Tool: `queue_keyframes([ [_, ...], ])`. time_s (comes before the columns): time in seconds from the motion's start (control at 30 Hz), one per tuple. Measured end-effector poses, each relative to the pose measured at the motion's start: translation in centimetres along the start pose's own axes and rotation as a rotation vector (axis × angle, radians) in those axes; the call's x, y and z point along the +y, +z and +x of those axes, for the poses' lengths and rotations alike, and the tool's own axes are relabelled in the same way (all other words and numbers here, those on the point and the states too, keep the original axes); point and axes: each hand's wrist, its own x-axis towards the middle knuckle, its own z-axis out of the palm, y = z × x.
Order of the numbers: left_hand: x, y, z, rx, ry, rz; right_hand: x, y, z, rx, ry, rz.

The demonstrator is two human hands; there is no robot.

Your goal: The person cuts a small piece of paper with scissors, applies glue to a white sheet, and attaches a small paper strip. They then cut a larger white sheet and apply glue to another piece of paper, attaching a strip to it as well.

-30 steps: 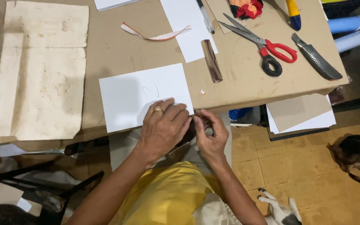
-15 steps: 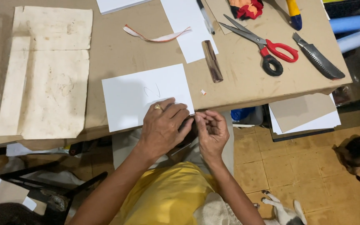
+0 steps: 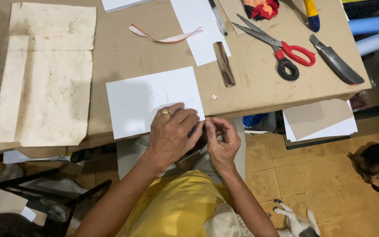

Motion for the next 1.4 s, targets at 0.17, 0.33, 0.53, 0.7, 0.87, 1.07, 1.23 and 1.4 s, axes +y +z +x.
queue_keyframes([
  [0.17,0.0,-0.1,0.0,-0.008,-0.022,-0.017,-0.9,-0.1,0.9,0.045,0.016,0.089],
  [0.33,0.0,-0.2,0.1,-0.002,-0.022,-0.036,-0.7,-1.0,0.6,-0.018,0.01,0.038],
  [0.53,0.1,-1.2,0.7,-0.013,-0.042,-0.076,-1.1,-0.2,0.8,-0.045,-0.097,-0.013],
  [0.7,0.0,-1.6,0.9,-0.018,-0.031,-0.096,-0.7,-0.2,1.0,-0.047,-0.142,-0.05],
  [0.87,0.0,-1.4,0.7,-0.034,-0.056,-0.1,-0.7,-0.3,1.3,-0.063,-0.197,-0.057],
  [1.07,-0.1,-1.1,0.5,-0.03,-0.057,-0.081,-0.7,-0.5,1.4,-0.076,-0.207,-0.055],
  [1.23,0.2,-1.4,0.7,-0.025,-0.057,-0.095,-1.9,-0.8,1.5,-0.103,-0.208,-0.085],
  [1.4,0.1,-1.2,0.7,-0.01,-0.069,-0.086,-2.7,-2.7,4.9,-0.061,-0.244,-0.117],
])
